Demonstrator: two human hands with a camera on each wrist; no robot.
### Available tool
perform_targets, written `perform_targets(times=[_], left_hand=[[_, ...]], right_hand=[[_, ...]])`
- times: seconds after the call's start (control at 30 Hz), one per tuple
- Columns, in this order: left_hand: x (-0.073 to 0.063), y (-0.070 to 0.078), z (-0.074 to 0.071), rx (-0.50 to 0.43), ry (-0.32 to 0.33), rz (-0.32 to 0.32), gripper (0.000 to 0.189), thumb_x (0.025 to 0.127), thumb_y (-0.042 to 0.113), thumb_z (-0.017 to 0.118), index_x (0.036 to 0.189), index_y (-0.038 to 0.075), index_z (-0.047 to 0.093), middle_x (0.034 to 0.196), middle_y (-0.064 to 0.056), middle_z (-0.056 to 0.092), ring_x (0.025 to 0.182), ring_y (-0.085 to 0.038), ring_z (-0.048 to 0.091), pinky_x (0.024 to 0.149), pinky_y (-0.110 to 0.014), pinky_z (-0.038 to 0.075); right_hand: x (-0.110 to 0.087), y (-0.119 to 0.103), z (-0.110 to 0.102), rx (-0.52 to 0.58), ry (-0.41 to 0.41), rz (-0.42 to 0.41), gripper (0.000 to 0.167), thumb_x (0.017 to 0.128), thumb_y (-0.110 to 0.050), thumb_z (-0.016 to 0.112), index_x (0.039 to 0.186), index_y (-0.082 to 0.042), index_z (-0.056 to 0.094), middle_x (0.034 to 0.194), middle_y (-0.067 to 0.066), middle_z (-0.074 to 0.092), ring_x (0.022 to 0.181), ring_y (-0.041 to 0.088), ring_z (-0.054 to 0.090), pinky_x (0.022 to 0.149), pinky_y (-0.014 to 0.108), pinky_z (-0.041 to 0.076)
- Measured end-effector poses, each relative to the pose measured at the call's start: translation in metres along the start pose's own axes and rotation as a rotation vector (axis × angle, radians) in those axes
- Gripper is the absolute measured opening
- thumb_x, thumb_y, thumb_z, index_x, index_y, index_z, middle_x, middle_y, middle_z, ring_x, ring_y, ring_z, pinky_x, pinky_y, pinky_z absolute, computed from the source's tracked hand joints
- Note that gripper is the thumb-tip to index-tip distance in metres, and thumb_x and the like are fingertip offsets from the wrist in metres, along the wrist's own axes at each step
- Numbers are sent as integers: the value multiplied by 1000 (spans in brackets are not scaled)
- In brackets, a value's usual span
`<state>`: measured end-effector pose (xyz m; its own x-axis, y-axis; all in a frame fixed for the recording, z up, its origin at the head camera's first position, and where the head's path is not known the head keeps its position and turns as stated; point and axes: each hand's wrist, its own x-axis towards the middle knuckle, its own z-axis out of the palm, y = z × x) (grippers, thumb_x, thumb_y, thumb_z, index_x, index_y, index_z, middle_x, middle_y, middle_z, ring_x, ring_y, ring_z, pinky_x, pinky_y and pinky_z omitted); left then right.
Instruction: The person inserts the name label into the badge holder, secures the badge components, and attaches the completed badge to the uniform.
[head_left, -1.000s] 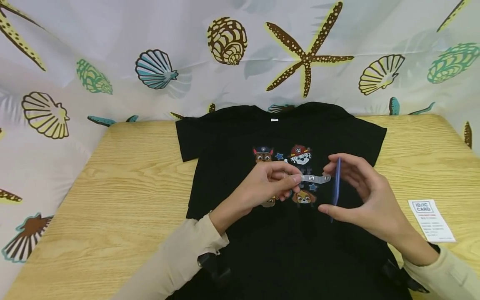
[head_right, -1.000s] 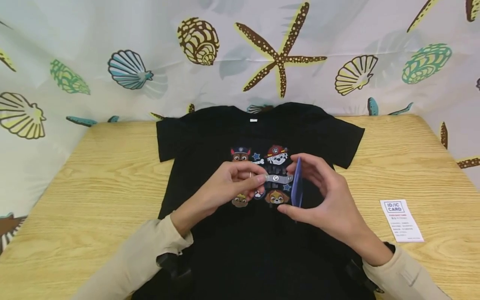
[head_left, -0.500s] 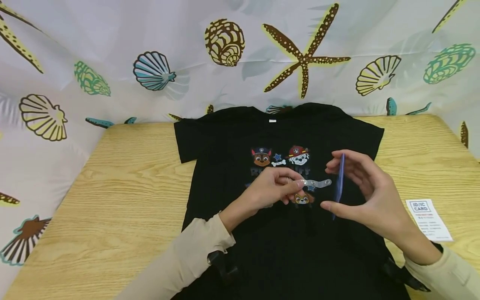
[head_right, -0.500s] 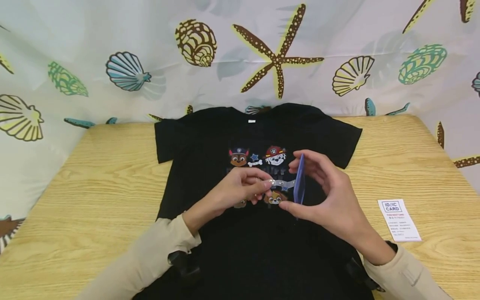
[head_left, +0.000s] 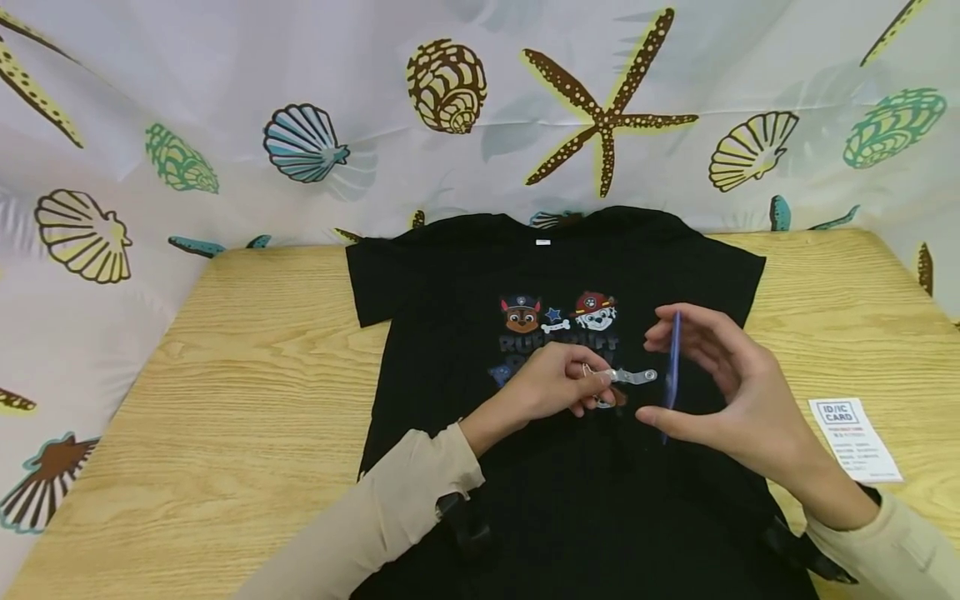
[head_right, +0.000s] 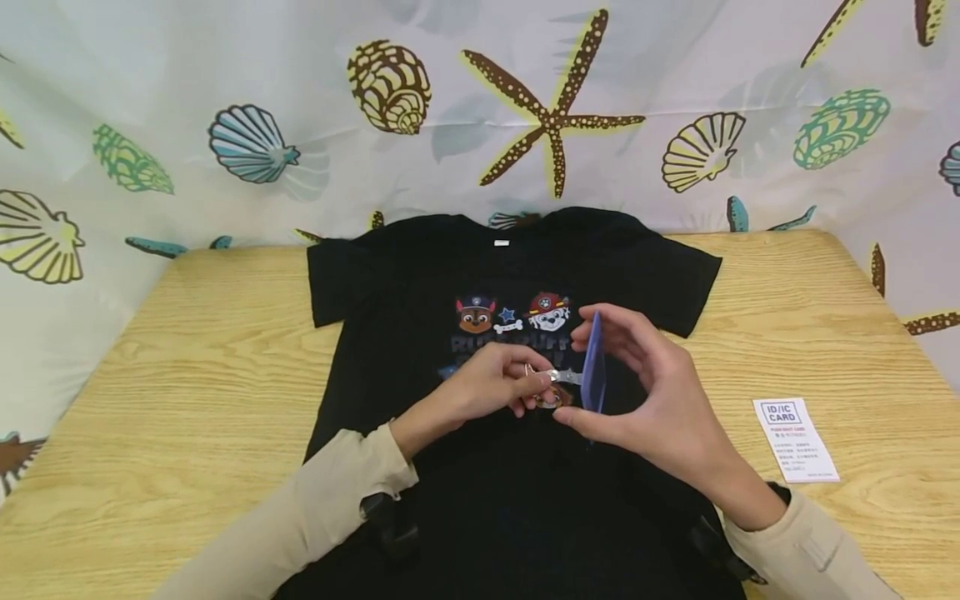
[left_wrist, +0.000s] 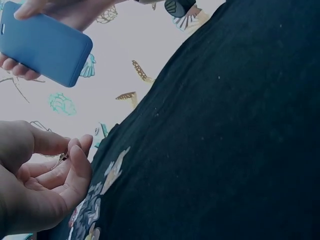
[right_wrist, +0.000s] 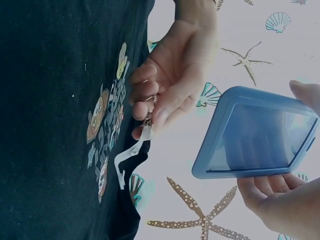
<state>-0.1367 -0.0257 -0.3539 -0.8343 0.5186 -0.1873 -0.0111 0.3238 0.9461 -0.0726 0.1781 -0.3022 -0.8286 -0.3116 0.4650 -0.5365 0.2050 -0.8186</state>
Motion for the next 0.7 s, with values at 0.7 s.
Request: perform_targets(times=[0.7], left_hand=[[10,-16,2,176,52,-10,16,97,15,60,106,6,69,59,-3,65,41,-10,54,40,-22,46]], right_hand=[[-1,2,2,-54,-42,31,83,62,14,84,135,0,46,116,7,60,111,12,56,100,19,42]])
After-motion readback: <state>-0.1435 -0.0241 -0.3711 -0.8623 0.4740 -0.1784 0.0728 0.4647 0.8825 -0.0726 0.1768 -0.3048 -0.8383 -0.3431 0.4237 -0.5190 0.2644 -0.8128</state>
